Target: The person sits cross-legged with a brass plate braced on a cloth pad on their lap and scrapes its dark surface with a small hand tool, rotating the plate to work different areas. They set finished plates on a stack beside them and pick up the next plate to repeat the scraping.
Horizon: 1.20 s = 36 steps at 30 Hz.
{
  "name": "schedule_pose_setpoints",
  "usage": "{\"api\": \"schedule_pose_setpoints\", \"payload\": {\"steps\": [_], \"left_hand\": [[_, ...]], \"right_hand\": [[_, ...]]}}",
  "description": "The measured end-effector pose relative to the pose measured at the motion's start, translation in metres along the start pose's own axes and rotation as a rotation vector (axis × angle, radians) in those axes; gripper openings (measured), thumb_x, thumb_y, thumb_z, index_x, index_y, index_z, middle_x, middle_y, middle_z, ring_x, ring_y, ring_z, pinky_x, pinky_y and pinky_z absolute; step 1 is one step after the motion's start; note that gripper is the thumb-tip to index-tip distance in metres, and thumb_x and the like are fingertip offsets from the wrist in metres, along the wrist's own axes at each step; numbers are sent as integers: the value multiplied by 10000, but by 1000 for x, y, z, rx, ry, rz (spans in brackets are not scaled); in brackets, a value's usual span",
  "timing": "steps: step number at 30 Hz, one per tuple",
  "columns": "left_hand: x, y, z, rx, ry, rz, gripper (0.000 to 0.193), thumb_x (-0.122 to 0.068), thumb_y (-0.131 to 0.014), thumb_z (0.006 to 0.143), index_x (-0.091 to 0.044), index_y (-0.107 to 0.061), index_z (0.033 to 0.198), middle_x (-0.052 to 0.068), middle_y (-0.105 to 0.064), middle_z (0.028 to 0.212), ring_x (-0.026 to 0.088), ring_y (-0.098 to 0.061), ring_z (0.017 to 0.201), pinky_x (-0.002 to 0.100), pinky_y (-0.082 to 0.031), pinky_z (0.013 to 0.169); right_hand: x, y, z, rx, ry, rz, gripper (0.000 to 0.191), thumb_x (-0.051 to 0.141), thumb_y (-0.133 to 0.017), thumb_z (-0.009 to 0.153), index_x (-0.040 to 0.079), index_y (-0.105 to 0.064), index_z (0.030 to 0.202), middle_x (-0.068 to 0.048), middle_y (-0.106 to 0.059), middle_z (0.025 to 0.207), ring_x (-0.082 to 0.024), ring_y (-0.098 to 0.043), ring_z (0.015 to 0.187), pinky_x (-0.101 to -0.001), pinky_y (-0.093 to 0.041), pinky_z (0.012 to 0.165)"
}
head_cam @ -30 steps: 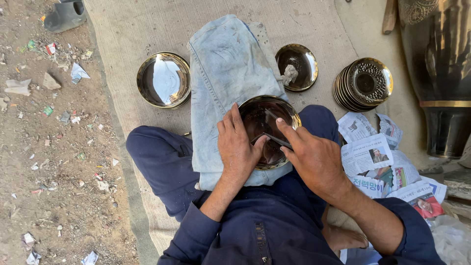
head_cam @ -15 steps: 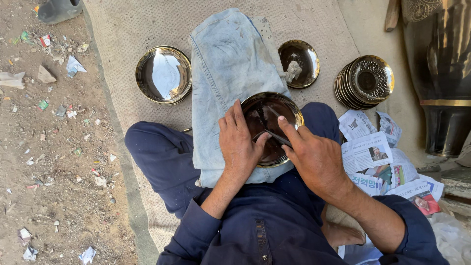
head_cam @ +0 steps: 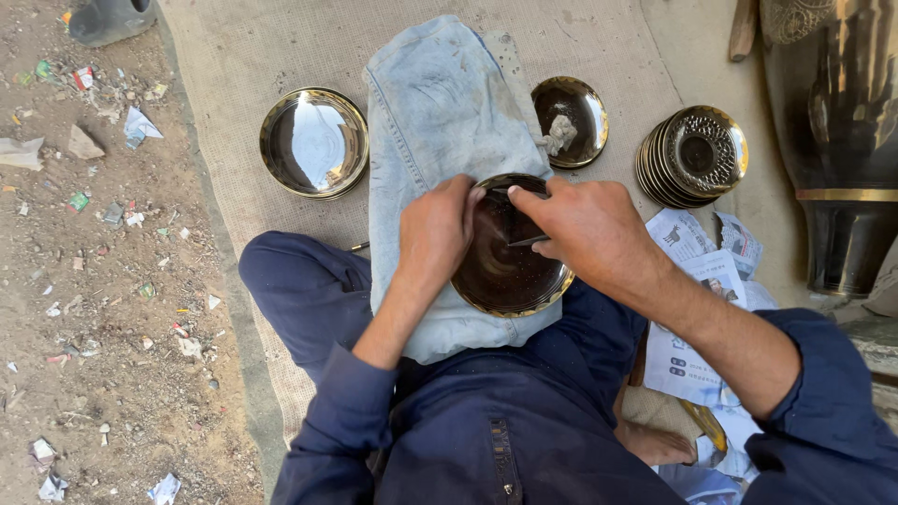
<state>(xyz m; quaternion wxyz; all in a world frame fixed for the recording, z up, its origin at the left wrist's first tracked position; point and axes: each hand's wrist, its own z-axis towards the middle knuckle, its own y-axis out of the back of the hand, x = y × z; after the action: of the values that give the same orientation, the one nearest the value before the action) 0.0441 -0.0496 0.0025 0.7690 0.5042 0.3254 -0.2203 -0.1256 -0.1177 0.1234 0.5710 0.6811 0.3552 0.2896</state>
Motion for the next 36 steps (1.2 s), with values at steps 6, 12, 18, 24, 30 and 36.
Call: {"api": "schedule_pose_setpoints", "payload": {"steps": [6,12,18,24,30,36], "left_hand": [[19,-11,3,-8,-53,53,270,-281,-611,1016,-66,-592,854,160,-672,736,427,-650,668,538,-476,575],[0,0,-55,-98,231,100,313,-288,-591,1036,-67,-597,815,199,-632,655,446,-620,606,550,-454,544],[-17,7,-103,1,361,94,330,-301,-598,1010,-71,-614,776,206,-638,649,447,-633,607,560,-469,560],[11,-2,-23,-80,29,117,309,-312,-630,1003,-31,-625,874,179,-675,756,420,-650,697,535,-482,608],[17,-9,3,-34,-32,102,340,-340,-641,994,-74,-629,782,184,-659,696,435,-638,662,539,-456,573],[-11,0,-95,-77,356,80,368,-319,-602,1004,-70,-622,735,209,-616,619,447,-619,592,550,-462,545]], "right_hand": [[1,0,7,18,-53,58,677,300,-892,652,158,-675,1277,-159,-712,813,-372,-721,790,-491,-565,668],[-1,-7,-6,35,-170,90,695,349,-889,686,158,-658,1313,-164,-708,767,-374,-721,762,-493,-562,662],[1,-11,-7,37,-169,63,731,367,-887,683,152,-640,1336,-164,-704,771,-366,-723,747,-490,-566,641],[5,-8,-2,86,-164,39,712,354,-887,692,119,-643,1317,-162,-715,778,-362,-728,780,-491,-574,662],[6,-8,-5,39,-192,72,701,353,-889,688,122,-653,1306,-164,-717,802,-361,-726,787,-487,-574,671],[2,-11,-10,36,-195,83,696,350,-894,673,150,-664,1299,-164,-713,816,-367,-721,800,-486,-566,677]]}}
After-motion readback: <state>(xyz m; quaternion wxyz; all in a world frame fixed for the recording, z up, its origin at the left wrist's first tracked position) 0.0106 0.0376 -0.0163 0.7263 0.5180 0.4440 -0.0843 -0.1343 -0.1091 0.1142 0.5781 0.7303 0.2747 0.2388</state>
